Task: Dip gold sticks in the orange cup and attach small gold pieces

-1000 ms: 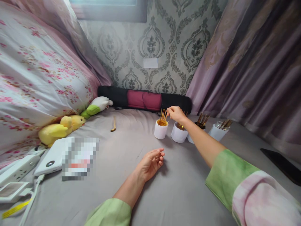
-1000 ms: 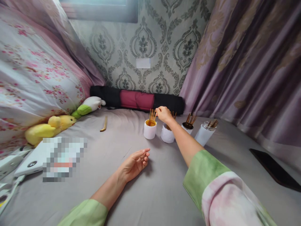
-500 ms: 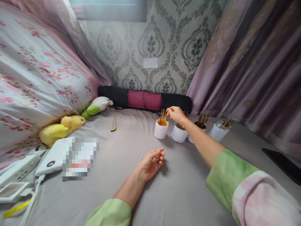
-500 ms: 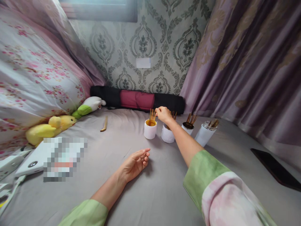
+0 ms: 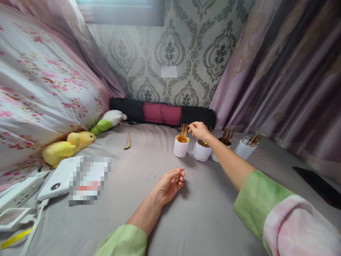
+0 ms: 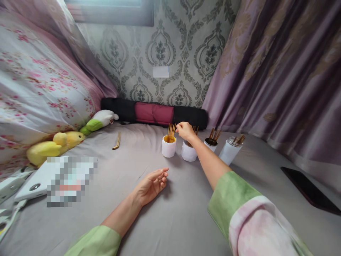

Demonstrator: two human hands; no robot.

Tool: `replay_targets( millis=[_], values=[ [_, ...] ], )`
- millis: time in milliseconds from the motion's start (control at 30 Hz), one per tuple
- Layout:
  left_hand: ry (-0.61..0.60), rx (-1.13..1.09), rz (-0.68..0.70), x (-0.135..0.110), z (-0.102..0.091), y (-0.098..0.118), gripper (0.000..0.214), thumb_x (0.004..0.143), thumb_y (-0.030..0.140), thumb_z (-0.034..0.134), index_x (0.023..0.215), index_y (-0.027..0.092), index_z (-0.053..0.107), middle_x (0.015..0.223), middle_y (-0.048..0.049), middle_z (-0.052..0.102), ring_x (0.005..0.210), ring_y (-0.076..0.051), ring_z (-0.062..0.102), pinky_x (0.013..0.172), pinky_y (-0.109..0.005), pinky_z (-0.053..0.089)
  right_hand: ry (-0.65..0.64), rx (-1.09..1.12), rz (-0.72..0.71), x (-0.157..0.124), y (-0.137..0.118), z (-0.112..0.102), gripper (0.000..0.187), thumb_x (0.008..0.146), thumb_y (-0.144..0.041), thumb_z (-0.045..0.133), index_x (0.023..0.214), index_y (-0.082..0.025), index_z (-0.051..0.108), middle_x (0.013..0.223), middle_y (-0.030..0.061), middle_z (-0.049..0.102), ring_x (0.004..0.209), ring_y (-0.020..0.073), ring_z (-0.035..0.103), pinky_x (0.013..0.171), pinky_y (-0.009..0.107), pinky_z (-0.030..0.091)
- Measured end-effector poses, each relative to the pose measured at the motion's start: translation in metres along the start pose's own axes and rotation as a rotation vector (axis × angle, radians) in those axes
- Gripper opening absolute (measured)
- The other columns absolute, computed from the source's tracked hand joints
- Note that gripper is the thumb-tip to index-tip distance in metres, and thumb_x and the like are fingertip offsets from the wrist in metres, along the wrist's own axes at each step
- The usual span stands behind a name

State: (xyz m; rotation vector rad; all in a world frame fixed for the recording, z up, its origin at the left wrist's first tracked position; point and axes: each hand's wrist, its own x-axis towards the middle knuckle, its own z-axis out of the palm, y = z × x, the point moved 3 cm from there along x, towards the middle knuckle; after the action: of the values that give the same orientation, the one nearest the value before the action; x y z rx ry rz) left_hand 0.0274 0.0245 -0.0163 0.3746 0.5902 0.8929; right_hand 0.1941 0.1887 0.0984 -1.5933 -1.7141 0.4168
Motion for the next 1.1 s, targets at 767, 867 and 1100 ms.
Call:
replay_targets(
  millis=[767,867,1100],
  values=[
    [0.01,0.003,-0.005,-0.003,0.002,0.002,0.021,0.075,0.014,0.063,0.094,0.008,0.06,0.076,-0.0043,0.058,0.06,-0.006,0.053,0.053,-0.016,0.044,0.178,0.161,0.032,-0.038,0.014,-0.025,0.023,0.082,-0.032,0.045,0.078,-0.016,0.061,0.064,0.0013,0.064,0.039,0.0049,0.048,0.04,0.016,0.037],
    [0.019,0.007,-0.005,-0.004,0.002,0.002,0.021,0.074,0.014,0.064,0.094,0.008,0.061,0.076,-0.0041,0.057,0.06,-0.006,0.053,0.053,-0.016,0.044,0.174,0.234,0.054,-0.051,0.014,-0.023,0.028,0.082,-0.038,0.045,0.078,-0.015,0.06,0.062,0.0014,0.063,0.037,0.0049,0.046,0.038,0.017,0.036],
    [0.017,-0.001,-0.006,-0.003,0.002,0.003,0.018,0.075,0.012,0.063,0.092,0.008,0.061,0.076,-0.0039,0.057,0.06,-0.006,0.053,0.052,-0.016,0.044,0.181,0.346,0.069,-0.077,0.008,-0.012,0.034,0.08,-0.045,0.046,0.075,-0.014,0.06,0.057,0.0009,0.059,0.039,0.006,0.044,0.038,0.017,0.035]
  ],
)
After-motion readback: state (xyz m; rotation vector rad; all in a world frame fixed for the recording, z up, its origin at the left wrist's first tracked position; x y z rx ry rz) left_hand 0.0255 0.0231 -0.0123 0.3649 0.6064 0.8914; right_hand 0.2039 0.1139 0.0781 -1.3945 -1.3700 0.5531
